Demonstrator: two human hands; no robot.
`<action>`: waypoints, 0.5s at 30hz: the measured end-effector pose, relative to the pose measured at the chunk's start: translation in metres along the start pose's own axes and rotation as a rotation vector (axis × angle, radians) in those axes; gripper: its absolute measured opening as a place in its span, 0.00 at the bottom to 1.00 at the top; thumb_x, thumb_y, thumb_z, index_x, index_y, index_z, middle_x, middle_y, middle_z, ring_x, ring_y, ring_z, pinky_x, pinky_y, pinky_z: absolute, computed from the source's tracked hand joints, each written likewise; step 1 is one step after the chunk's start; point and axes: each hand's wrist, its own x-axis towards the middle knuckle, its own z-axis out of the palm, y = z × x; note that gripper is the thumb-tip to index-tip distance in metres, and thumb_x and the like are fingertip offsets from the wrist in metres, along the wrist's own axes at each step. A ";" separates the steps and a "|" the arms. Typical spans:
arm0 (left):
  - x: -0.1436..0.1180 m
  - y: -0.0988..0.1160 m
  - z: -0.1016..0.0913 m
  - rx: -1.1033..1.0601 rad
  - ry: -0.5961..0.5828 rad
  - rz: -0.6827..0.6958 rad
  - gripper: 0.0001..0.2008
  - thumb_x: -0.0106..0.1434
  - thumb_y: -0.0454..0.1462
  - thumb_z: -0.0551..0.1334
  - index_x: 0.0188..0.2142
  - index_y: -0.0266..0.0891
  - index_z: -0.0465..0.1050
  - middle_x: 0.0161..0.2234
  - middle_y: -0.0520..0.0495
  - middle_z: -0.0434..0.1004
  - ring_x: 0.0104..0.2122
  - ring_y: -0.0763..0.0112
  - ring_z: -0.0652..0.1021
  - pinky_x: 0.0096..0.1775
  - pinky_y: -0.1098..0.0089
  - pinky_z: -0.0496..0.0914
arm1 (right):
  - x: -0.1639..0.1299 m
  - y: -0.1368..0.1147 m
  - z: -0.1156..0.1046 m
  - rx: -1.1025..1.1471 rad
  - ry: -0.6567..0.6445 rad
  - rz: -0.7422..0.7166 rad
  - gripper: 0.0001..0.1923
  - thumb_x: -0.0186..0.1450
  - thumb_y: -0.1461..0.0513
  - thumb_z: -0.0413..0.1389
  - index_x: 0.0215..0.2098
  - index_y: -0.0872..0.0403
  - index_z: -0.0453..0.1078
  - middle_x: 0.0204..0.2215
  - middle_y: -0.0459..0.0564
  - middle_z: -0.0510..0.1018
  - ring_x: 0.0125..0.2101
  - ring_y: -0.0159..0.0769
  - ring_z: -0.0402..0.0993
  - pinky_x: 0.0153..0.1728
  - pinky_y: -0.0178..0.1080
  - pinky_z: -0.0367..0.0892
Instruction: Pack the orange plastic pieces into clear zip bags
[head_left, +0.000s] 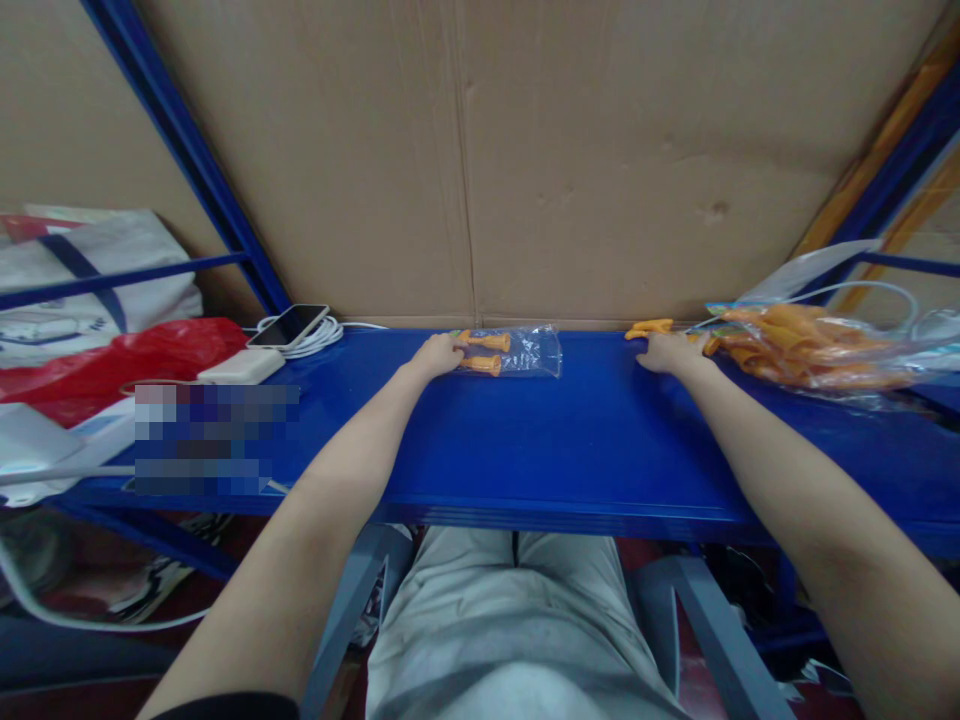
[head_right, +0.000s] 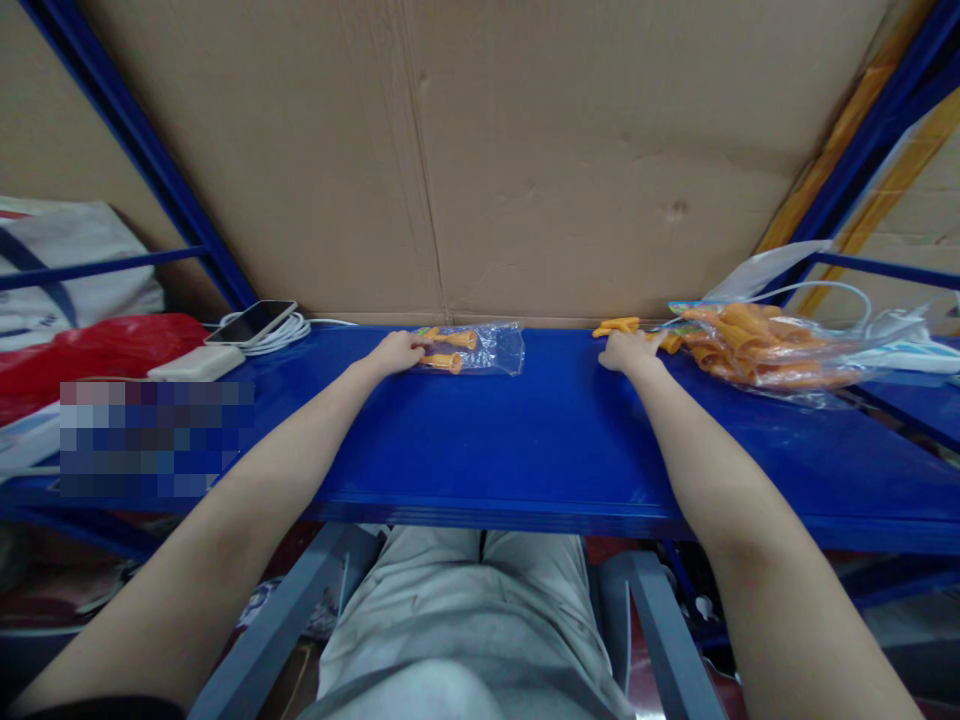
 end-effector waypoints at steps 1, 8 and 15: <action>0.000 0.000 0.000 0.004 -0.003 0.012 0.22 0.61 0.34 0.55 0.50 0.45 0.80 0.50 0.50 0.81 0.51 0.60 0.79 0.53 0.71 0.71 | -0.002 -0.004 -0.003 0.001 -0.030 0.005 0.28 0.62 0.57 0.52 0.58 0.59 0.70 0.56 0.68 0.72 0.58 0.63 0.65 0.56 0.69 0.54; 0.003 -0.001 0.003 0.055 -0.002 0.091 0.23 0.61 0.33 0.53 0.50 0.45 0.80 0.50 0.50 0.81 0.52 0.63 0.78 0.54 0.72 0.69 | -0.002 -0.002 -0.006 0.071 -0.015 -0.028 0.31 0.60 0.57 0.54 0.59 0.61 0.68 0.54 0.71 0.74 0.53 0.62 0.71 0.49 0.59 0.67; 0.001 0.001 0.001 0.057 -0.020 0.075 0.23 0.61 0.33 0.53 0.50 0.45 0.80 0.50 0.49 0.81 0.52 0.60 0.78 0.54 0.70 0.69 | 0.015 0.015 0.010 0.069 0.136 -0.062 0.23 0.57 0.57 0.56 0.50 0.54 0.76 0.46 0.67 0.80 0.45 0.61 0.77 0.42 0.58 0.71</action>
